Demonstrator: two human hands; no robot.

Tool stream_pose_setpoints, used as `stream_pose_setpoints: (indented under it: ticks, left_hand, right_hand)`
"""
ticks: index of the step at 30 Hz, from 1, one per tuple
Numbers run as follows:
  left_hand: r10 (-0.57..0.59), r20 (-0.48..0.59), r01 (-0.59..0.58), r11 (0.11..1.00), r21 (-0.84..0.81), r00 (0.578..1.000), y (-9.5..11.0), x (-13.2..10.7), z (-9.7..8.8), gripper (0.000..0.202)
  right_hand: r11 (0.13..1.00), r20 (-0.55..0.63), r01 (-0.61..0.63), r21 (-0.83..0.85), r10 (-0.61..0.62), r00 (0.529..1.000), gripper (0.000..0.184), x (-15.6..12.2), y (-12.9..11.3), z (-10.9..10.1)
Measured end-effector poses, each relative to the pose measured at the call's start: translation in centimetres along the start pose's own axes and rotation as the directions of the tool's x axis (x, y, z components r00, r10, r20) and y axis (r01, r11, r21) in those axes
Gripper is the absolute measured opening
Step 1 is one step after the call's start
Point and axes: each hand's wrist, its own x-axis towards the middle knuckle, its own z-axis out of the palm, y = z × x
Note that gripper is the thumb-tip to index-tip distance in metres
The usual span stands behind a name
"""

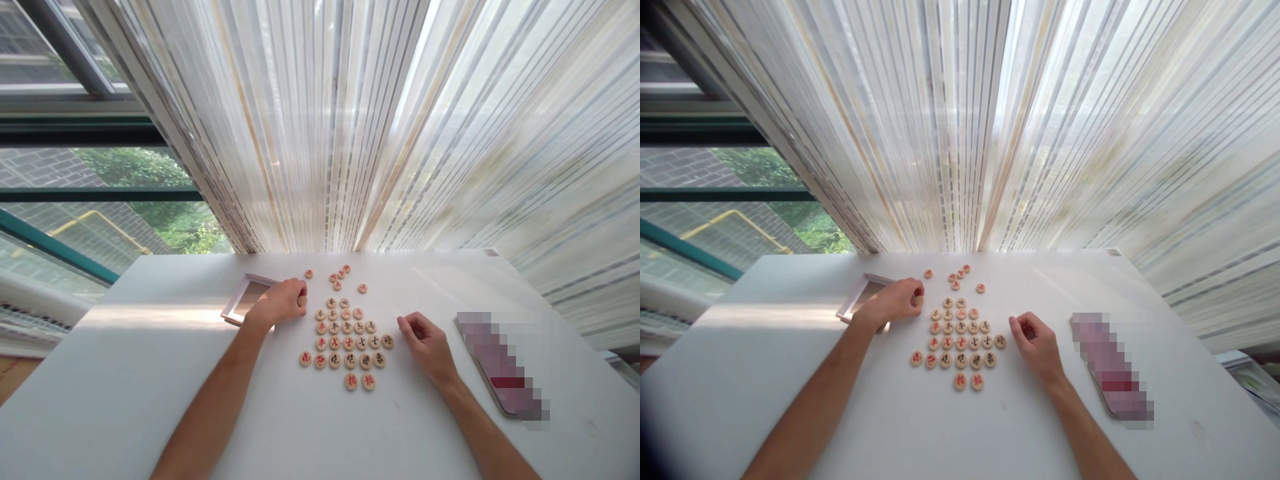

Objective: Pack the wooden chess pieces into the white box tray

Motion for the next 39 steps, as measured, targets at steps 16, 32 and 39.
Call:
stream_pose_setpoints:
  ticks: [16,32,39]
  left_hand:
    - [0.304,0.021,-0.241,0.792,-0.56,0.952,3.9,-2.4,-2.8,0.02]
    - [0.453,-0.315,-0.551,0.703,-0.45,0.834,6.2,-3.4,-3.2,0.023]
    - [0.428,-0.338,-0.533,0.774,-0.341,0.838,5.8,-3.3,-3.1,0.024]
  right_hand:
    - [0.996,0.271,0.089,0.024,-0.092,0.958,0.021,0.8,-8.2,0.9]
    - [0.873,0.503,-0.163,0.459,-0.104,0.858,0.035,3.6,-12.4,3.6]
    - [0.895,0.492,-0.161,0.417,-0.073,0.868,0.035,4.0,-12.0,4.0]
